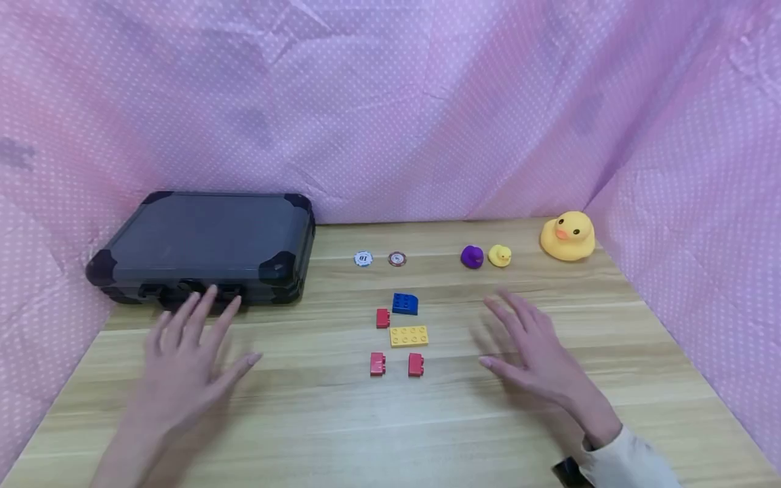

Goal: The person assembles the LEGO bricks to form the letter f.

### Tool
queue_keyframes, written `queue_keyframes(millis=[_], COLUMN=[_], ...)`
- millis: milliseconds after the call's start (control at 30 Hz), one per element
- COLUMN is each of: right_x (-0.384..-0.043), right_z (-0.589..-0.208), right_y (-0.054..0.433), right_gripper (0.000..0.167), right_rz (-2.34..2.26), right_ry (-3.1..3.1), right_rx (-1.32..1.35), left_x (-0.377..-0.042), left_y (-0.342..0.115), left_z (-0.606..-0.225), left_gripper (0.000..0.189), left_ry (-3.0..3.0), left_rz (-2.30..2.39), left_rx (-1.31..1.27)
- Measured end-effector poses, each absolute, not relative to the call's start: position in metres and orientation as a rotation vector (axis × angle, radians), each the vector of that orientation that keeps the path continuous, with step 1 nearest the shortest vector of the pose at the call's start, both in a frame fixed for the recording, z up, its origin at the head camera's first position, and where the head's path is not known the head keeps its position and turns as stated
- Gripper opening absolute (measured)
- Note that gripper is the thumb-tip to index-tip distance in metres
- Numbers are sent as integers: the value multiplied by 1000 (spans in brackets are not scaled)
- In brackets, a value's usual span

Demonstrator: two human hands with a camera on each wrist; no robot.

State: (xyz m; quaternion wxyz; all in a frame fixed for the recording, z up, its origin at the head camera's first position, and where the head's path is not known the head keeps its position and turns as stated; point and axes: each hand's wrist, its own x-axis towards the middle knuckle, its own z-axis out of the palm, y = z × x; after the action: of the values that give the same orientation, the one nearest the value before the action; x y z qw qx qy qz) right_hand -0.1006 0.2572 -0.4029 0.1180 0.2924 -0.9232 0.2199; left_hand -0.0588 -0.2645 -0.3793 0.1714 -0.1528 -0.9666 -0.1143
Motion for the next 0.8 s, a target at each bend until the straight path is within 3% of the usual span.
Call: queue_keyframes(millis=[300, 533, 800], right_x=[-97, -98, -96], right_z=[-416, -432, -443], right_y=[214, 198, 186], right_gripper=[52, 44, 46], right_rz=[1035, 1345, 1197], right_ry=[-2763, -2752, -2798], right_rx=[967, 930, 932], left_x=[-70, -85, -91], left_y=[-225, -200, -171], left_z=[-401, -419, -440], left_gripper=[67, 52, 45], left_ry=[-2638, -2542, -2617], left_rz=[-682, -742, -750], left_rx=[-652, -796, -923])
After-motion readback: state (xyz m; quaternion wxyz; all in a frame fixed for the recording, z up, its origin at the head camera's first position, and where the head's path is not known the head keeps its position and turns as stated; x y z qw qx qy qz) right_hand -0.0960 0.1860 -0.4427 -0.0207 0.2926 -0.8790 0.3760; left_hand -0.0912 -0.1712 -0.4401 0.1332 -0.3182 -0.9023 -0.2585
